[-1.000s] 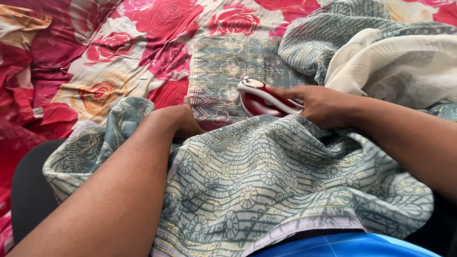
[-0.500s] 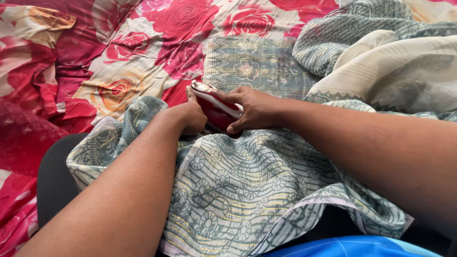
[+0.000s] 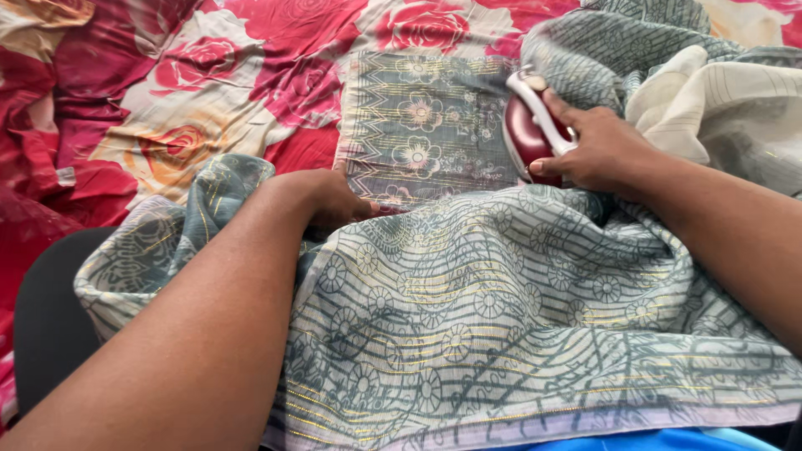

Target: The person irons a patterned fabric using a red electric iron. They hold the fabric with their left hand while moving the iron with their right hand, smoothing out wrinkles on the material spread across their lap.

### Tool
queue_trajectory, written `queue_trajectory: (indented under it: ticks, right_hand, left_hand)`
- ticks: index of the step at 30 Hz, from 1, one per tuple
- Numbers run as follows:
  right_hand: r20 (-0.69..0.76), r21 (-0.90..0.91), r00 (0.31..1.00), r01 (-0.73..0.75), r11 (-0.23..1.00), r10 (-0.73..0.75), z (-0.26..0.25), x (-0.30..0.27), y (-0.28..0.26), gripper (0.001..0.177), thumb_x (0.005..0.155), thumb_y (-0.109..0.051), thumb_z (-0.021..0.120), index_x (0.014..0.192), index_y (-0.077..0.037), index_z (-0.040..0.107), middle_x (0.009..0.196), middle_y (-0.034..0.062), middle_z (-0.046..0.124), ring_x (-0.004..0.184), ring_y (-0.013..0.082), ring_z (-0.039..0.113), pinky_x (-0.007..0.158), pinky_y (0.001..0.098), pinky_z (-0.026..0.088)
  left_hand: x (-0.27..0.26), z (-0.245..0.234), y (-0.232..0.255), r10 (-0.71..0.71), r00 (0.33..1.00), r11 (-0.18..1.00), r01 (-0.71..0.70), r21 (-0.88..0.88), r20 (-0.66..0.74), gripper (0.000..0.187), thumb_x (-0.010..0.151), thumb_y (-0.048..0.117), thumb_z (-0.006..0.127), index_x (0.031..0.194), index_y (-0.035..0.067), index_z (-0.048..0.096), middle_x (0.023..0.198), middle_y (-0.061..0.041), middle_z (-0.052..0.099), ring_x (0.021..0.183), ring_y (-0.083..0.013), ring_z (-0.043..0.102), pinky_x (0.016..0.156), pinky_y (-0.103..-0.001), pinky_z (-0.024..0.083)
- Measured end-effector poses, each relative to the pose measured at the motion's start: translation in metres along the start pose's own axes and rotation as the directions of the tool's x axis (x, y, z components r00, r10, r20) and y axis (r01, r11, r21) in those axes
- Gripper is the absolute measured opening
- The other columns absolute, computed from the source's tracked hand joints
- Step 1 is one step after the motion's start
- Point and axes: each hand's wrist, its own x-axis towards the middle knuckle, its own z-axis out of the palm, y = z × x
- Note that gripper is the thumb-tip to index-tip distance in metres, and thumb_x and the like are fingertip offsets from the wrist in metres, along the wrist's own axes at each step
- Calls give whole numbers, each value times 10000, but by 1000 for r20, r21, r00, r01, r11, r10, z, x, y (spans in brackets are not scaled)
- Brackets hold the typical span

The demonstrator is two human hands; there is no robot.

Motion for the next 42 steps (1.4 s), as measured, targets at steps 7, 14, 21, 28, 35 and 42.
queue_trajectory:
  ticks: [7,14,21,28,35,42]
  right_hand:
    - [-11,71,1000,13,997,-12,6,16,-17,1130,740,-437,839,1684,-273,240,1230,226,713,1019,355,716,938,392,523]
    - [205,312,938,209,927,-281,32,31,-112,1086,712,-335,864,1622,-354,272,1445,127,597,1181,289,648,1011,385,482]
    - [198,76,925,316,946,-325,48,35,-160,1004,768,-404,881,1598,-307,324,1467,191,437,1287,357,518,1088,426,436]
    - [73,103,977,194,976,-202,28,76,-88,1077,760,-390,842,1654,-179,280,1234,195,682,981,322,720,949,394,563]
    - [-127,-19,989,70,997,-72,18,75,-23,1144,771,-451,889,1682,-177,254,1265,268,554,994,372,654,928,425,535]
    - [-26,341,999,29,940,-22,18,79,-48,1098,784,-320,848,1673,-222,210,1209,195,691,969,257,698,927,375,571]
  left_hand:
    - [5,0,6,-26,999,998,24,54,33,979,866,510,746,1619,155,230,1326,-239,654,1148,-360,680,959,-493,532]
    - [19,4,-1,-72,997,997,72,2,35,1268,903,498,752,1662,142,-199,1292,-270,669,1098,-344,706,937,-457,540]
    - [4,4,-2,73,997,978,-73,197,7,871,811,635,704,1419,24,576,1149,-181,763,1021,-312,745,888,-438,560]
    - [-6,0,4,34,999,978,-27,208,-30,1019,811,661,722,1517,-10,419,1386,-232,632,1215,-366,658,1007,-465,514]
    - [3,1,9,18,1000,980,-17,198,-5,1155,816,666,734,1615,11,218,1474,-253,554,1302,-375,604,1062,-469,487]
    - [-6,0,15,-40,998,976,28,216,50,1209,833,665,678,1666,86,21,1398,-276,635,1197,-379,695,991,-489,539]
